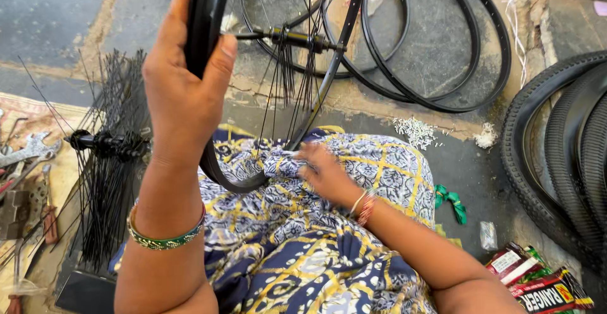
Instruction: The person inserts spokes into a bicycle wheel rim and hub by hand while sitting on the ground, then threads and tightens nuts onto the ends of the spokes.
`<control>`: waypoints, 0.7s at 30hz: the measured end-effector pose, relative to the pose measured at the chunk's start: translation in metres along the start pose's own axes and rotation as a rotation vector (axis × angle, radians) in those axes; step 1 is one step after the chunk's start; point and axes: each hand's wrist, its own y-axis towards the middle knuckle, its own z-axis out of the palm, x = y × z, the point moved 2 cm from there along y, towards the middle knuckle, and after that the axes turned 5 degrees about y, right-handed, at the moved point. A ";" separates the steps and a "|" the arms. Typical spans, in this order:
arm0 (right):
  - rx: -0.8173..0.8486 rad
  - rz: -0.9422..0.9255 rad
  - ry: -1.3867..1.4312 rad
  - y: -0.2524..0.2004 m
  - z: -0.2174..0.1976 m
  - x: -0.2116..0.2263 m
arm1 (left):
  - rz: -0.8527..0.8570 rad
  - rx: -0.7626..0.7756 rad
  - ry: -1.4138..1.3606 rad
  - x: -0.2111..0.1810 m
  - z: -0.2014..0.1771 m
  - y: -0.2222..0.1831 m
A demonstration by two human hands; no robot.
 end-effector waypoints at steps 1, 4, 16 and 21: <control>0.158 -0.034 -0.077 -0.007 0.014 -0.002 | 0.007 0.003 0.011 -0.002 -0.001 0.003; 0.414 -0.117 -0.178 -0.012 0.024 -0.005 | 0.051 -0.029 0.225 -0.008 0.001 0.009; -0.096 0.114 0.377 0.100 -0.027 0.015 | 0.196 -0.067 0.439 -0.018 0.010 -0.002; -0.028 0.070 0.241 0.121 0.009 0.034 | 0.126 -0.100 0.439 -0.023 0.006 -0.010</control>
